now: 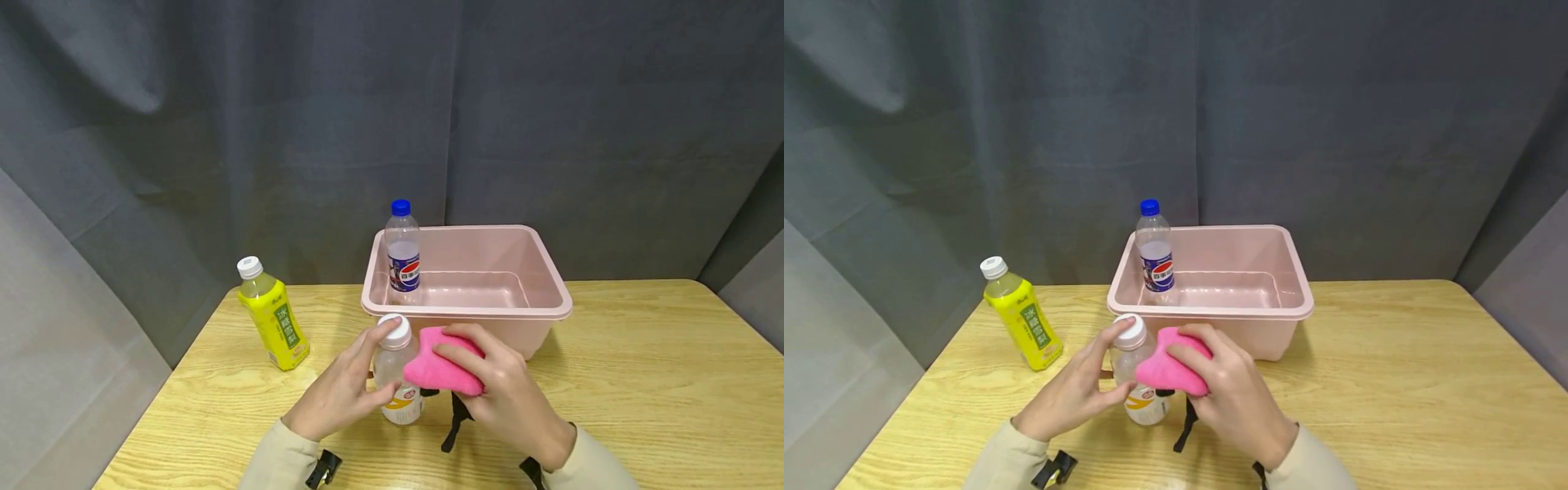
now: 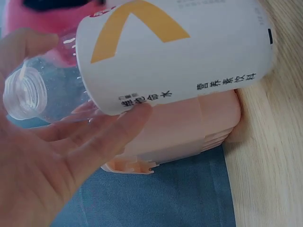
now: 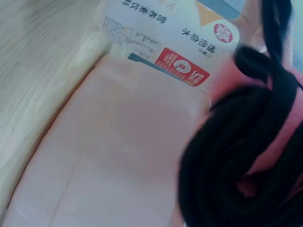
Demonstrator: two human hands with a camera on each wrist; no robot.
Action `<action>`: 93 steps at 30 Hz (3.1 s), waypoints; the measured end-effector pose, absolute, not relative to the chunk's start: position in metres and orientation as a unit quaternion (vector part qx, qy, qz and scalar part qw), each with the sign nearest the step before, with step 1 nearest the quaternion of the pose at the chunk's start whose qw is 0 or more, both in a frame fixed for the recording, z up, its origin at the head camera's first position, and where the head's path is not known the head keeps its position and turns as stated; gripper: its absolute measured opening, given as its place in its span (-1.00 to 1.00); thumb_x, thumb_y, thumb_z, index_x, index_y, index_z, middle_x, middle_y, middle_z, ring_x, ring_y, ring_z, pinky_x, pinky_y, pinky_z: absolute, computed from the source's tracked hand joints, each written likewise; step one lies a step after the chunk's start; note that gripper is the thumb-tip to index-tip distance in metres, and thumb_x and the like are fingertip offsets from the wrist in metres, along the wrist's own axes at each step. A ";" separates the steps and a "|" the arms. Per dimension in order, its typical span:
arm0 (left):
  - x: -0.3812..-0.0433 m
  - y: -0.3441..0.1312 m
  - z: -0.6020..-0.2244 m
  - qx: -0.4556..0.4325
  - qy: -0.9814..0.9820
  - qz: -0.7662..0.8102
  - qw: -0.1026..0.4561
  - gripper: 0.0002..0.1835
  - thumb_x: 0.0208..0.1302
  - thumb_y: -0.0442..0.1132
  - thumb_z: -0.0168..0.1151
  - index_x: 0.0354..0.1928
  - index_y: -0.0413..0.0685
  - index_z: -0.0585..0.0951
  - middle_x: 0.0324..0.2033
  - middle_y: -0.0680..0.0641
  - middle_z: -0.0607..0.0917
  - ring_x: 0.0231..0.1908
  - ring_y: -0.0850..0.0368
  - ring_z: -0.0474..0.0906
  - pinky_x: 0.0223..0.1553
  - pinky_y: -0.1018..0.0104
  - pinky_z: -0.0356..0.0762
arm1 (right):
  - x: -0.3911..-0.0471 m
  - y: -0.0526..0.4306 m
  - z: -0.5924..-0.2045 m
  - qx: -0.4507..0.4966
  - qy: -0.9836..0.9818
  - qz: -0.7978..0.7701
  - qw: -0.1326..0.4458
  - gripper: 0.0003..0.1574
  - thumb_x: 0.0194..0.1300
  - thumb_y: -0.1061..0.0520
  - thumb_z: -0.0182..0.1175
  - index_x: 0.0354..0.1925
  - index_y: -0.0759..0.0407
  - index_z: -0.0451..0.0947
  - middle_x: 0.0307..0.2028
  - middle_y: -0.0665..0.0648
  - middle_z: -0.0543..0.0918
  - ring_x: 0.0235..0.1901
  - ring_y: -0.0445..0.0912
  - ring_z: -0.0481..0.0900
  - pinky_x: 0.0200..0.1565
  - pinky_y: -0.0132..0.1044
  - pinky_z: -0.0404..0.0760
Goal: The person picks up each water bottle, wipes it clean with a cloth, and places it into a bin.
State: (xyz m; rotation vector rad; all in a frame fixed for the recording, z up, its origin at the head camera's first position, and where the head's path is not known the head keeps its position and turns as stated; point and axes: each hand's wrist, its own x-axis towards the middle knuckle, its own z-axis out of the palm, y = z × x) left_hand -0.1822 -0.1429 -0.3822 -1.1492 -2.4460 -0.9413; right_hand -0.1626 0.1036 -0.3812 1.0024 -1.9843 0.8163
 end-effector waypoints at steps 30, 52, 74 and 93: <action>-0.183 -0.142 -0.381 -0.398 -0.846 -0.328 0.133 -0.08 0.20 -0.35 0.45 0.50 0.04 0.12 0.18 -0.22 0.53 -0.02 -0.04 0.59 -0.17 0.22 0.71 | -0.170 0.108 -0.397 0.414 -0.830 0.231 0.292 -0.38 -0.26 0.54 0.39 -0.21 0.04 0.67 -0.12 0.06 0.55 -0.24 -0.08 0.56 -0.23 -0.14 0.70; -0.181 -0.144 -0.382 -0.387 -0.853 -0.327 0.124 -0.09 0.22 -0.34 0.44 0.50 0.05 0.12 0.16 -0.21 0.54 0.00 -0.05 0.59 -0.15 0.16 0.72 | -0.174 0.108 -0.419 0.428 -0.874 0.161 0.163 -0.48 -0.23 0.45 0.47 -0.26 0.01 0.71 -0.20 0.08 0.61 -0.29 -0.04 0.65 -0.26 -0.12 0.72; -0.182 -0.142 -0.380 -0.399 -0.849 -0.321 0.130 -0.06 0.19 -0.34 0.46 0.51 0.04 0.12 0.15 -0.19 0.54 0.03 -0.03 0.57 -0.05 0.11 0.69 | -0.163 0.104 -0.379 0.388 -0.707 0.432 0.404 -0.65 0.45 0.06 0.22 0.04 0.27 0.67 0.05 0.38 0.56 0.07 0.05 0.55 0.20 -0.42 0.47; -0.182 -0.142 -0.380 -0.392 -0.848 -0.332 0.130 -0.08 0.20 -0.37 0.43 0.50 0.07 0.12 0.20 -0.19 0.52 0.05 -0.02 0.58 -0.01 0.07 0.68 | -0.163 0.112 -0.378 0.433 -0.804 0.289 0.286 -0.52 -0.09 0.47 0.41 -0.26 -0.02 0.66 -0.07 0.02 0.56 -0.17 -0.13 0.58 -0.14 -0.33 0.64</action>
